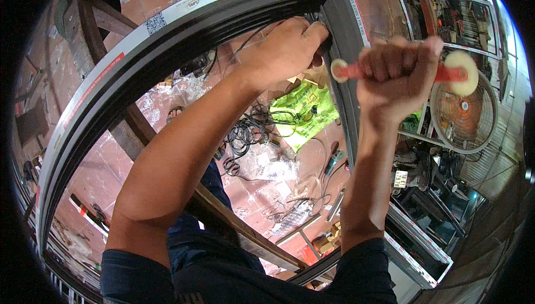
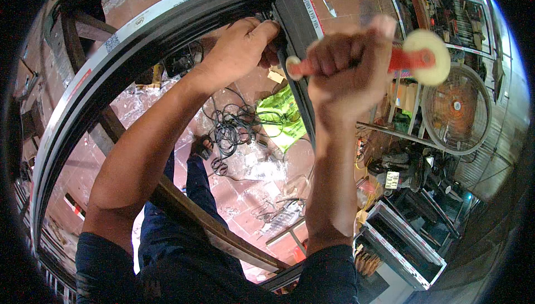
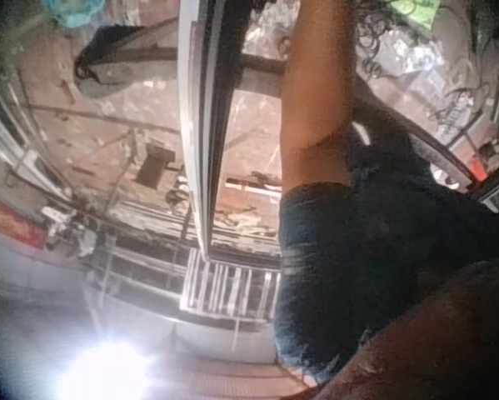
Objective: The person installs a rubber seal into a window frame. They use a red-handled roller tool to press the seal into the frame groove and then use green-handled scissors to trim excess seal material.
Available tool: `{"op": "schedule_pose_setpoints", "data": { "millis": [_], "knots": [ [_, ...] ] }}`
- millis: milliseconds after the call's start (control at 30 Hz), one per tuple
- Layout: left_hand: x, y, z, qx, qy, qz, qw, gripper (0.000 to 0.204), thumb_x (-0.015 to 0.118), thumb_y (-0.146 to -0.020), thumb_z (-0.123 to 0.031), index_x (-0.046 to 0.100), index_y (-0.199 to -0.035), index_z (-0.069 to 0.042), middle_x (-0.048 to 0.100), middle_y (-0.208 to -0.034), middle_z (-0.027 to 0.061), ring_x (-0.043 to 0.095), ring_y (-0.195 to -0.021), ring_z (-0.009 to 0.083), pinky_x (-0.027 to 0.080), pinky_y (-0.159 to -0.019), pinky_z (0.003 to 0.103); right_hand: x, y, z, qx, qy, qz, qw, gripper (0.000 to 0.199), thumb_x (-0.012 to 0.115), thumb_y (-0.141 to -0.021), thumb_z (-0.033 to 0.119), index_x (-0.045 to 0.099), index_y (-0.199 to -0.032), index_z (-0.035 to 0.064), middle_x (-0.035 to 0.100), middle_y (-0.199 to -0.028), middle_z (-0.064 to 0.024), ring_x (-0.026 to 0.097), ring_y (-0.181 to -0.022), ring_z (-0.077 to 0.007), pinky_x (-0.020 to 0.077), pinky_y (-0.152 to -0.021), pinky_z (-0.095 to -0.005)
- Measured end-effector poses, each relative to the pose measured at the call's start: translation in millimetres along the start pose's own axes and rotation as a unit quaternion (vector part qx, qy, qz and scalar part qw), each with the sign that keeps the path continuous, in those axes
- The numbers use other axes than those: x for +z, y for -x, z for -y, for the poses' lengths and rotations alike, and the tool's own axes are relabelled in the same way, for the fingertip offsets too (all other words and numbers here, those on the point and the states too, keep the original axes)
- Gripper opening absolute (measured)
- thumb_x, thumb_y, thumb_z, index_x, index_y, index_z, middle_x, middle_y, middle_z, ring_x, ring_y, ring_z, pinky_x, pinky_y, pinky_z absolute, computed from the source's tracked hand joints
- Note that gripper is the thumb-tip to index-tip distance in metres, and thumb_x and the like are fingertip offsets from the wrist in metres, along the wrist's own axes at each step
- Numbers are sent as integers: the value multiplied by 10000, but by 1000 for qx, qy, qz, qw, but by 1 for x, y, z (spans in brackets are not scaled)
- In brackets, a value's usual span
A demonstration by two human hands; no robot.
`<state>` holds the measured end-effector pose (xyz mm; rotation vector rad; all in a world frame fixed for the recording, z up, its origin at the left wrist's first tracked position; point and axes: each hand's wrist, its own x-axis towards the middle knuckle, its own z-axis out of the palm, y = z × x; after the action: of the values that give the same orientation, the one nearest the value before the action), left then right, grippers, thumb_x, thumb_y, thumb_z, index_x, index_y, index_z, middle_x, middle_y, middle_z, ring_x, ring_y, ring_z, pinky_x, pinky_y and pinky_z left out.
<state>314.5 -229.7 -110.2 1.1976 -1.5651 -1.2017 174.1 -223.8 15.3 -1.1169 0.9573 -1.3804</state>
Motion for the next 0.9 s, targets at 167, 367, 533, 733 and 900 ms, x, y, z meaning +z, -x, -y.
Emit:
{"op": "schedule_pose_setpoints", "data": {
  "millis": [167, 367, 533, 733, 900],
  "knots": [
    [3, 2, -5, -33, 92, -60, 993, 505, 479, -1026, -347, 713, -870, 74, 722, -773, 174, 699, -673, 243, 541, -668, 367, -9, 13, 4, 6, 7, -23, 1000, 537, 492, -1094, 499, 362, -687, 174, 287, -580, 43, 255, -501, -105, 262, -505, -294],
    [-6, 0, -15, -102, 74, 31, 992, 306, 474, -1016, -251, 697, -1065, -47, 718, -972, 212, 718, -938, 372, 546, -854, 485, -21, 16, 1, 0, -18, 21, 1000, 495, 471, -1106, 487, 371, -738, 171, 279, -591, 40, 242, -505, -96, 244, -495, -290],
    [-4, -1, -5, -39, -4, 22, 999, 312, 476, -1011, -260, 703, -1068, -55, 731, -975, 187, 721, -989, 369, 544, -886, 464, -9, 15, 3, 6, 5, -17, 1000, 514, 487, -1095, 510, 351, -727, 178, 291, -593, 44, 241, -495, -97, 274, -501, -280],
    [-5, -2, -8, -107, 82, 39, 990, 316, 490, -1004, -271, 702, -1055, -41, 737, -917, 190, 733, -952, 350, 543, -887, 452, -30, 33, 7, 4, -61, -22, 998, 525, 600, -1046, 493, 368, -714, 159, 308, -563, 16, 249, -459, -107, 247, -441, -301],
    [3, 0, -4, 17, 26, -42, 999, 460, 458, -1051, -289, 712, -916, 70, 719, -778, 192, 712, -685, 252, 553, -683, 366, -14, 27, 4, -11, 1, -40, 999, 503, 562, -1068, 492, 377, -729, 169, 289, -590, 35, 244, -488, -85, 261, -460, -275]
  ]
}}
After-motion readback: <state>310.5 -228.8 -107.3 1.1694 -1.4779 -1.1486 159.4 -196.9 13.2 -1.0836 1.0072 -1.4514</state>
